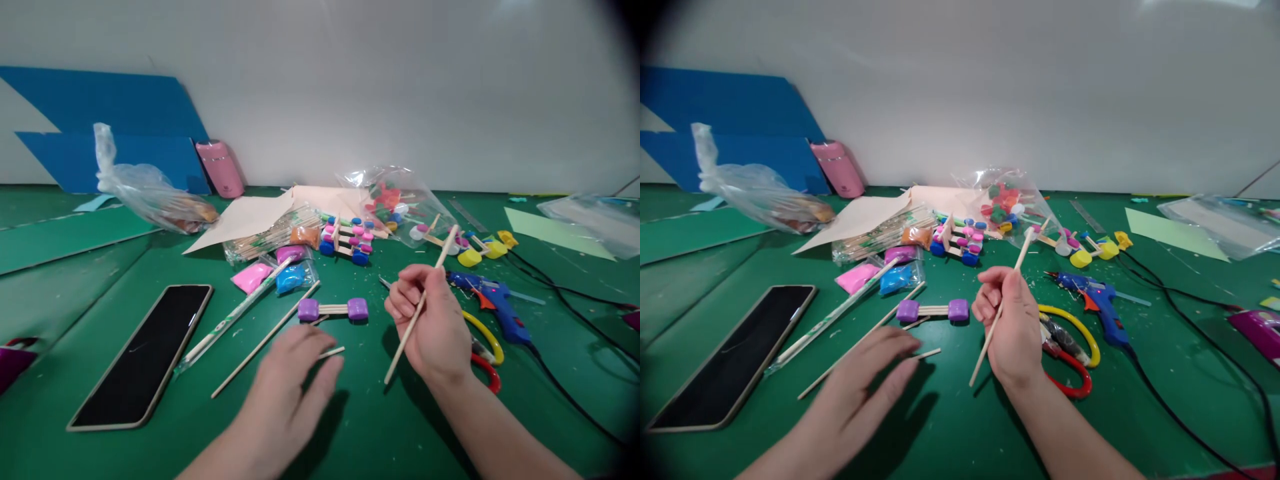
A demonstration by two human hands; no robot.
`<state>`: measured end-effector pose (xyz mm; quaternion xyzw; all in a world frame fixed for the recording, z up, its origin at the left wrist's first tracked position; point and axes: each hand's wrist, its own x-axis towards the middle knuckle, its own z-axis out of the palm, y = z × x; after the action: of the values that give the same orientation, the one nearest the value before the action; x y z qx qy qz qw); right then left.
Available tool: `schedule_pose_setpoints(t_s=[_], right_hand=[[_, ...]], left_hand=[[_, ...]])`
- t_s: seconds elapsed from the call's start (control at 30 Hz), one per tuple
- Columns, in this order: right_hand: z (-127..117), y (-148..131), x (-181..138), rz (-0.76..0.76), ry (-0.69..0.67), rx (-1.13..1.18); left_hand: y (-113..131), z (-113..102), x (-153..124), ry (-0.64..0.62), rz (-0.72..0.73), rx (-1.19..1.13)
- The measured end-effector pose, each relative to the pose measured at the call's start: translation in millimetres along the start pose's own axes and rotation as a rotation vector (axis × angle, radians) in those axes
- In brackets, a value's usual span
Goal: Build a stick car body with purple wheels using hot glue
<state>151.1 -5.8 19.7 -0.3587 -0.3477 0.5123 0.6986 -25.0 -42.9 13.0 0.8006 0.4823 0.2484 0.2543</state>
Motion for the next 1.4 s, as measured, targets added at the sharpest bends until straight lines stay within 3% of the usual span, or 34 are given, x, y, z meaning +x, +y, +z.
schedule_pose_setpoints(t_s=[0.13, 0.23, 0.37, 0.43, 0.5, 0.53, 0.6, 0.7, 0.77, 0.8, 0.9, 1.0, 1.1, 1.2, 1.3, 1.4], right_hand=[[12, -2, -4, 0.003, 0.029, 0.132], [15, -1, -6, 0.011, 0.012, 0.116], [1, 1, -2, -0.002, -0.045, -0.139], [-8, -1, -1, -0.154, 0.021, -0.367], [-13, -4, -3, -0.425, 0.064, -0.628], [-13, -7, -6, -0.557, 0.01, -0.768], [-10, -10, -12, -0.708, -0.259, -1.042], [-2, -11, -18, -0.647, -0.749, -1.302], [-2, -10, -17, -0.582, -0.93, -1.374], [-4, -10, -14, -0.565, -0.951, -1.401], [-14, -12, -4, -0.526, -0.73, -1.445], [-20, -13, 2, -0.5, -0.53, -1.393], [-20, -11, 2, -0.48, -0.528, -1.388], [-17, -8, 0, -0.427, -0.532, -1.423], [-18, -6, 0, -0.406, -0.538, -1.43], [-18, -9, 0, -0.465, -0.511, -1.338]], left_hand=[[30, 28, 5, -0.195, -0.085, -0.304], [37, 41, 9, -0.289, -0.143, -0.507], [28, 34, 10, -0.194, -0.262, -0.531], [20, 21, 10, -0.074, -0.269, -0.458], [12, 8, 10, -0.001, -0.231, -0.317], [9, 2, 10, -0.034, -0.204, -0.254], [5, -8, 11, -0.131, -0.147, -0.159], [2, -15, 10, -0.169, -0.031, -0.03], [-1, -16, 7, -0.159, 0.023, 0.038], [-3, -16, 5, -0.159, 0.035, 0.068], [-9, -9, 3, -0.054, 0.037, 0.267], [-10, 6, 7, -0.134, 0.181, 0.604], [-7, 23, 12, -0.184, 0.325, 0.805], [-5, 33, 16, -0.185, 0.378, 0.827], [-6, 32, 21, -0.174, 0.36, 0.786], [-4, 19, 27, -0.118, 0.252, 0.609]])
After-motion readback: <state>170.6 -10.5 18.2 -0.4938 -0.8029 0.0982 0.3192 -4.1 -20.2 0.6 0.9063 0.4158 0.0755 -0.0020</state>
